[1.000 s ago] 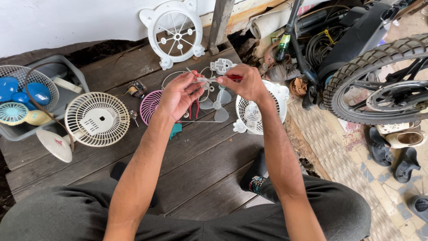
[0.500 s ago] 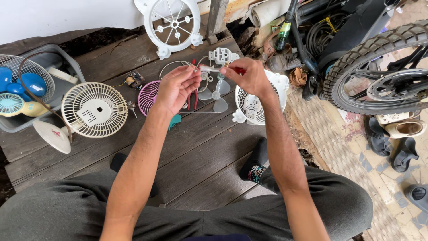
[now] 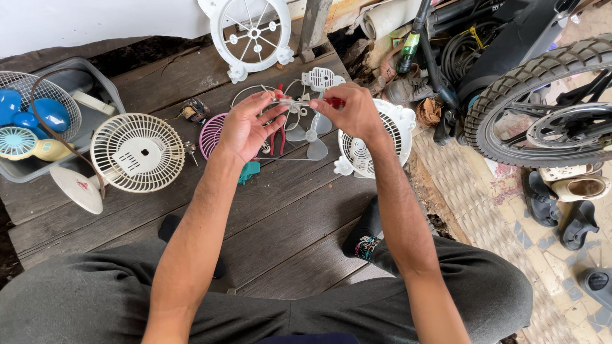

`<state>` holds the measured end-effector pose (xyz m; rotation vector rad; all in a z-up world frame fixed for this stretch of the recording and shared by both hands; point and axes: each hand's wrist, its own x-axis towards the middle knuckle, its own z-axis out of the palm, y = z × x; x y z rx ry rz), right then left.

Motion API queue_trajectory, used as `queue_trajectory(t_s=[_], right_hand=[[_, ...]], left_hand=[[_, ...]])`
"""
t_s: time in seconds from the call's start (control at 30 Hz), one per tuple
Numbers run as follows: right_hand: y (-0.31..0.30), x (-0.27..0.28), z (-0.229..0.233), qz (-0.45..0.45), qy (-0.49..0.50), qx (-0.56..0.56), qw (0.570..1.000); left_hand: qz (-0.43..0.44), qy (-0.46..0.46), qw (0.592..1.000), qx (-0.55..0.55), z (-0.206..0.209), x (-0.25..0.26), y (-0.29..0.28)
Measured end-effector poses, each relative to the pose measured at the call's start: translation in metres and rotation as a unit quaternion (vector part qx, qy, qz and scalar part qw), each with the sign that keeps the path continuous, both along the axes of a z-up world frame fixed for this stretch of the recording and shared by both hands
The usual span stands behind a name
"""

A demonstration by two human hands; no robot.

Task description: The person disassembles a small electric fan motor, uses a screwdriver to adjust internal components, and then reassembles the motor into the fan housing. They also handle a power cord and a cloth during the process.

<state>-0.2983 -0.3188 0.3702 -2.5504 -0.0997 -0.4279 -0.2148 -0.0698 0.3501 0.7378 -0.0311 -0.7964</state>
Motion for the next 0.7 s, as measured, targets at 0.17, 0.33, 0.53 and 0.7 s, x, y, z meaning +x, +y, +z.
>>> queue_trajectory(t_s=[0.17, 0.33, 0.53, 0.7], right_hand=[[-0.002, -0.003, 0.003, -0.021, 0.015, 0.069, 0.997], [0.009, 0.001, 0.001, -0.010, 0.049, 0.087, 0.995], [0.000, -0.001, 0.006, -0.036, -0.028, 0.072, 0.996], [0.011, 0.000, 0.009, -0.016, 0.000, 0.106, 0.994]], left_hand=[[0.023, -0.037, 0.997, 0.061, -0.007, -0.001, -0.003], [0.003, -0.054, 0.998, 0.031, -0.016, -0.007, -0.010], [-0.003, -0.099, 0.994, 0.038, -0.006, -0.004, -0.004], [0.004, -0.161, 0.983, 0.085, 0.001, -0.009, -0.010]])
